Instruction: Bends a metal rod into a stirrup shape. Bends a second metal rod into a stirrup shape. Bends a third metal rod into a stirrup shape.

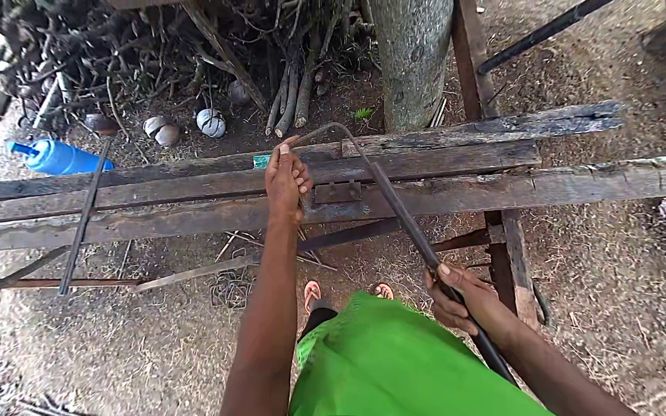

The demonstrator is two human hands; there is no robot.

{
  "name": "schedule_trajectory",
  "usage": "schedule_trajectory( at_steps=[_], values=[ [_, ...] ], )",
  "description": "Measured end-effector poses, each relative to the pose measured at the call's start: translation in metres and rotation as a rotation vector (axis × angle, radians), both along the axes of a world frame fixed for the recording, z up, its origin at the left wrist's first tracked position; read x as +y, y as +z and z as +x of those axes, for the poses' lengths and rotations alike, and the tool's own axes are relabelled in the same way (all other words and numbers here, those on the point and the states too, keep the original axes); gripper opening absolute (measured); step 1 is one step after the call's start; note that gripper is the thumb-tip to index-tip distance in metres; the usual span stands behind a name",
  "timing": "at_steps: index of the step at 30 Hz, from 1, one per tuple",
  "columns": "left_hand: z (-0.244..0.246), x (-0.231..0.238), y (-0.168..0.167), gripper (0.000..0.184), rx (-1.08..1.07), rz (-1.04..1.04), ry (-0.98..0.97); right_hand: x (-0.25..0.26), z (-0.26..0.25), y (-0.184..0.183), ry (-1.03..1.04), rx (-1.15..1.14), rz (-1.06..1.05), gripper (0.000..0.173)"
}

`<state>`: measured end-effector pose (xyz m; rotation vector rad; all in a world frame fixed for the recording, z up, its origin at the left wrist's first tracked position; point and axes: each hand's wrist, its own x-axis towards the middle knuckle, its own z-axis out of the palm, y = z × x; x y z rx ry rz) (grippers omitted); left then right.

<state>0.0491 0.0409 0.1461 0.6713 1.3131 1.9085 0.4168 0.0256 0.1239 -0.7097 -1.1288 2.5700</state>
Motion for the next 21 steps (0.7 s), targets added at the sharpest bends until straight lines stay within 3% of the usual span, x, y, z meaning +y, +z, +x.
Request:
schedule_trajectory(
  at_steps=[5,11,21],
  values=[
    [0.009,0.007,0.010,0.032,-0.142,-0.175,0.104,-0.009,-0.009,0.009,-0.053,0.011,-0.069,0.039],
    [0.012,0.016,0.007,0.027,-0.049,-0.096,0.263,-0.008,-0.020,0.019,-0.087,-0.034,0.087,0.038],
    [0.017,0.030,0.024,0.025,-0.071,-0.063,0.323,-0.002,-0.038,0.026,-0.103,-0.203,0.245,0.037]
  ],
)
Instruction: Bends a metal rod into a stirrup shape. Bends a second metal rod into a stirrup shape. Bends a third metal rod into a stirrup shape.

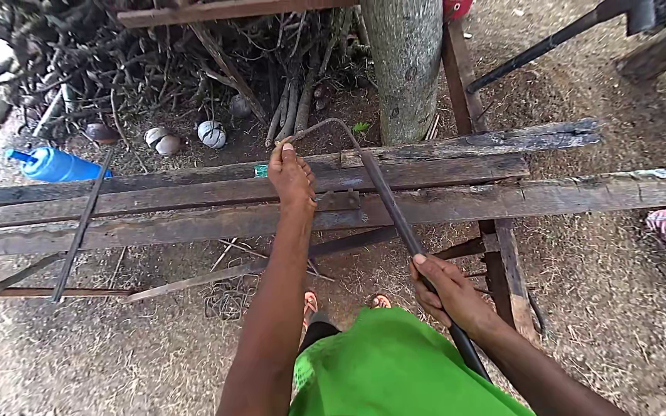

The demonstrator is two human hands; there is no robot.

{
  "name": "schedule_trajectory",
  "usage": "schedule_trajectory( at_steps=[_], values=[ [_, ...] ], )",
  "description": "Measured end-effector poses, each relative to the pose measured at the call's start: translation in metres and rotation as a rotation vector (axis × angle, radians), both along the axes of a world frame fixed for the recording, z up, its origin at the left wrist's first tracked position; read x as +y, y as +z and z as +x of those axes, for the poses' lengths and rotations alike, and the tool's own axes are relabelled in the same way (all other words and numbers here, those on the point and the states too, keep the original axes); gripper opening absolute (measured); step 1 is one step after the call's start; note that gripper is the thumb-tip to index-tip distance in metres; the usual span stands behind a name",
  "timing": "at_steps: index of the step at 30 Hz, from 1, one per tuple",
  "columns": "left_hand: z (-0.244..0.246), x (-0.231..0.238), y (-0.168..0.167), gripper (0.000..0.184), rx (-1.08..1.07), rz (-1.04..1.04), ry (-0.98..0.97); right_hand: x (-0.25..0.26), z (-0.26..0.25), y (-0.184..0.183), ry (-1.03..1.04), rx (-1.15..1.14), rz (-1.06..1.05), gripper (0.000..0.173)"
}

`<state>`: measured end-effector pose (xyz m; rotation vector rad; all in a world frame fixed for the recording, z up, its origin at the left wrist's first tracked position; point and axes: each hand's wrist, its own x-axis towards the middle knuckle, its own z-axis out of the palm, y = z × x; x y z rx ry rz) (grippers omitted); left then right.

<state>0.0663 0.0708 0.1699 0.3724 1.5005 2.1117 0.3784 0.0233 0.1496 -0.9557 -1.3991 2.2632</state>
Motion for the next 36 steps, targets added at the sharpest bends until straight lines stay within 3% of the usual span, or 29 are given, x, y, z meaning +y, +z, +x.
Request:
schedule_trajectory(
  at_steps=[15,19,22,30,36],
  values=[
    [0.008,-0.005,0.006,0.026,-0.025,-0.036,0.128,-0.001,-0.021,-0.003,0.028,0.019,0.003,0.038],
    [0.042,-0.020,-0.014,0.031,0.024,-0.162,-0.098,0.020,-0.024,-0.008,-0.013,-0.012,0.034,0.039],
    [0.047,-0.026,-0.019,0.030,0.037,-0.135,-0.166,0.022,-0.011,-0.012,-0.007,-0.064,0.096,0.035],
    [-0.008,-0.016,0.013,0.027,0.056,-0.012,0.008,0.010,0.035,-0.014,0.129,-0.072,0.108,0.036],
    [-0.011,-0.005,0.007,0.026,0.048,-0.001,0.051,-0.004,0.025,-0.008,0.060,0.015,-0.014,0.038]
  ],
)
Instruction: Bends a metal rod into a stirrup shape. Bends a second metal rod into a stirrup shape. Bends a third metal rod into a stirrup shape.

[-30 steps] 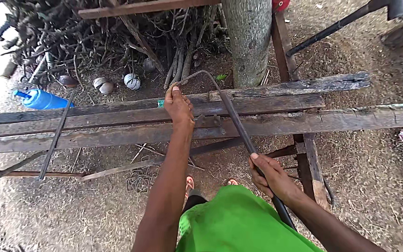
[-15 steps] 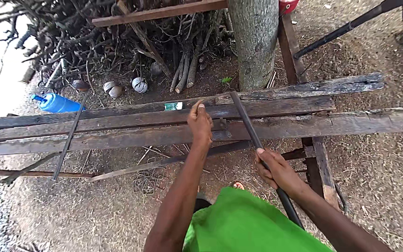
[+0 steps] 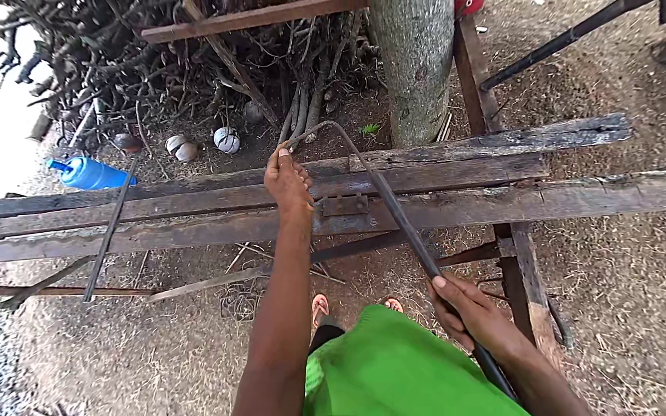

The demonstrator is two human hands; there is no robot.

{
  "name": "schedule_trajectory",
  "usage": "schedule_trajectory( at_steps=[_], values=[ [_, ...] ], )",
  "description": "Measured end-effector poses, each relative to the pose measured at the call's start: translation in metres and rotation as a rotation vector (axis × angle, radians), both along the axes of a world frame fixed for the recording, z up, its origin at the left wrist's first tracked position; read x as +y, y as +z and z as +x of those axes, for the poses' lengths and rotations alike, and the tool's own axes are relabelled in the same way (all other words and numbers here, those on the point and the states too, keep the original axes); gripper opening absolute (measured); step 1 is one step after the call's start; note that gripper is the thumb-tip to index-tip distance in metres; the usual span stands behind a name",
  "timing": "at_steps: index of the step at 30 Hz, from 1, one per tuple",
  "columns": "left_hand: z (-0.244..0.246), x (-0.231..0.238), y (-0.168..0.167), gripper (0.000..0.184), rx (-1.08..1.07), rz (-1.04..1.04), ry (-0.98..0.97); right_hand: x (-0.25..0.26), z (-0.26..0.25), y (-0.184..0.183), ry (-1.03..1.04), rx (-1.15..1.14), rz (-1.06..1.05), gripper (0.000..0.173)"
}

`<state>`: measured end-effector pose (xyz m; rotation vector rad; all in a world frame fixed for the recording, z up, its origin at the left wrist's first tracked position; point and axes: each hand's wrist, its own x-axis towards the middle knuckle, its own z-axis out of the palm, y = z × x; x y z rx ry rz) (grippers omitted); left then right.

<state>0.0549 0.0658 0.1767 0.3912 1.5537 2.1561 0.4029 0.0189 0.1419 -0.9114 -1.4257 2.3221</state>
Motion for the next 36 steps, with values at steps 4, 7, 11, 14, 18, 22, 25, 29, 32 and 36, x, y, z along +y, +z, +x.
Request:
schedule_trajectory(
  at_steps=[4,7,11,14,18,22,25,29,32,36],
  values=[
    [0.001,0.009,0.000,0.025,-0.003,-0.014,0.042,-0.001,-0.011,0.001,-0.024,0.012,-0.044,0.037],
    [0.004,0.016,-0.004,0.024,-0.001,-0.010,0.069,-0.001,-0.013,0.004,-0.028,0.007,-0.042,0.037],
    [-0.003,0.012,-0.013,0.028,-0.026,-0.043,0.032,0.000,-0.011,0.002,0.004,-0.039,0.037,0.037],
    [-0.008,-0.002,-0.019,0.026,0.014,-0.081,-0.037,0.016,0.003,-0.016,0.078,-0.311,0.456,0.041],
    [-0.010,-0.027,-0.040,0.024,0.203,-0.178,-0.106,0.069,0.031,-0.039,0.142,-0.667,0.997,0.053],
    [-0.005,-0.058,-0.054,0.024,0.399,-0.369,-0.316,0.123,0.057,-0.046,0.162,-0.856,1.181,0.049],
    [0.006,-0.080,-0.065,0.037,0.384,-0.475,-0.457,0.153,0.061,-0.043,0.185,-0.899,1.329,0.036],
    [0.016,-0.104,-0.089,0.035,0.248,-0.539,-0.476,0.192,0.055,-0.039,0.237,-0.849,1.529,0.037],
    [0.015,-0.107,-0.104,0.033,0.171,-0.569,-0.417,0.215,0.039,-0.037,0.308,-0.770,1.644,0.042],
    [0.014,-0.117,-0.125,0.033,0.165,-0.601,-0.385,0.229,0.019,-0.040,0.390,-0.767,1.655,0.040]
  ],
)
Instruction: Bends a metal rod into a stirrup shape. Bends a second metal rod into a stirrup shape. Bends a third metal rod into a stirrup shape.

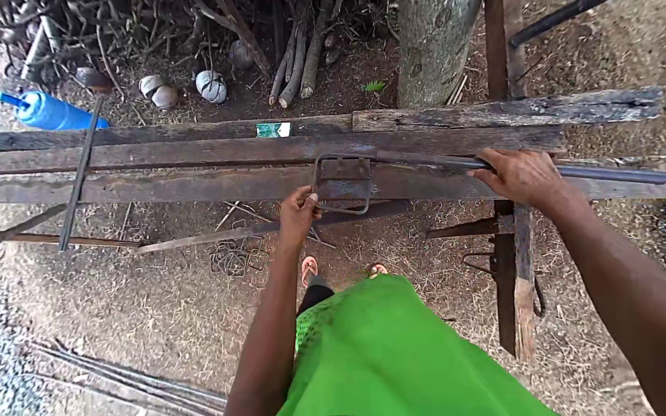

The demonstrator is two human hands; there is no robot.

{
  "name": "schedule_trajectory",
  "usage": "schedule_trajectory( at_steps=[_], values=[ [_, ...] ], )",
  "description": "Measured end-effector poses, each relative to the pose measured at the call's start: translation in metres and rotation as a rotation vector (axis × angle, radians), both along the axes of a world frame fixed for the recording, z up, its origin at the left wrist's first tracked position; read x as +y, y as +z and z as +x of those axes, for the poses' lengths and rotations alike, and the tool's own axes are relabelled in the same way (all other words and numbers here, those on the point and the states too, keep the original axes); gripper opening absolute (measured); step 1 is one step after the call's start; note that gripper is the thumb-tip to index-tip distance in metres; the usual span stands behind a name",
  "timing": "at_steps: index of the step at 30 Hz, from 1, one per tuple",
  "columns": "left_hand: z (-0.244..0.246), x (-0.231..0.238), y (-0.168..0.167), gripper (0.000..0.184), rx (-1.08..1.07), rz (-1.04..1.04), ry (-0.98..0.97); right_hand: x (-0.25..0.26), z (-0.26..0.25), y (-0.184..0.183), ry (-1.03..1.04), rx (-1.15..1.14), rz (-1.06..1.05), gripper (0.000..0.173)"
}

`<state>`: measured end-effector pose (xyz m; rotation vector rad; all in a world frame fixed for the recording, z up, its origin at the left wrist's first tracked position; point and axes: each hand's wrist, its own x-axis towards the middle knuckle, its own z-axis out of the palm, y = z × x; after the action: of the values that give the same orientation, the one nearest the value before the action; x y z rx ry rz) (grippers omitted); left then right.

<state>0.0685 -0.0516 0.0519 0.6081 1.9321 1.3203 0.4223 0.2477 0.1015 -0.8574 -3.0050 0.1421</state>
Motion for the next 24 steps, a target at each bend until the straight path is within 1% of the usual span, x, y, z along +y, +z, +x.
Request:
schedule_trajectory(
  at_steps=[5,9,10,12,13,14,15,17,20,22,24],
  values=[
    [0.003,-0.021,-0.014,0.034,0.049,-0.057,-0.016,-0.007,-0.002,-0.019,0.035,0.023,-0.025,0.036],
    [0.000,-0.014,-0.019,0.035,0.104,-0.143,-0.011,-0.013,-0.006,-0.029,-0.034,-0.038,-0.075,0.034],
    [-0.001,-0.010,-0.017,0.034,0.182,-0.206,-0.043,-0.014,-0.005,-0.032,-0.050,-0.047,-0.095,0.034],
    [-0.006,-0.004,-0.007,0.032,0.447,-0.353,-0.132,-0.012,-0.002,-0.037,-0.073,-0.055,-0.129,0.033],
    [-0.010,0.001,0.001,0.032,0.562,-0.395,-0.164,-0.010,0.000,-0.040,-0.079,-0.059,-0.145,0.033],
    [-0.016,0.007,0.006,0.035,0.631,-0.416,-0.193,-0.008,0.001,-0.042,-0.083,-0.064,-0.161,0.033],
    [-0.022,0.015,0.008,0.038,0.669,-0.400,-0.219,-0.006,0.003,-0.044,-0.083,-0.061,-0.174,0.033],
    [-0.034,0.030,0.004,0.040,0.718,-0.286,-0.271,-0.004,0.003,-0.045,-0.081,-0.055,-0.192,0.033],
    [-0.047,0.051,-0.020,0.035,0.778,-0.115,-0.331,-0.004,0.001,-0.041,-0.091,-0.052,-0.230,0.036],
    [-0.049,0.058,-0.035,0.030,0.809,-0.038,-0.305,-0.002,0.001,-0.039,-0.100,-0.045,-0.252,0.039],
    [-0.047,0.059,-0.040,0.028,0.834,0.011,-0.265,0.001,0.005,-0.038,-0.095,-0.023,-0.262,0.037]
  ],
)
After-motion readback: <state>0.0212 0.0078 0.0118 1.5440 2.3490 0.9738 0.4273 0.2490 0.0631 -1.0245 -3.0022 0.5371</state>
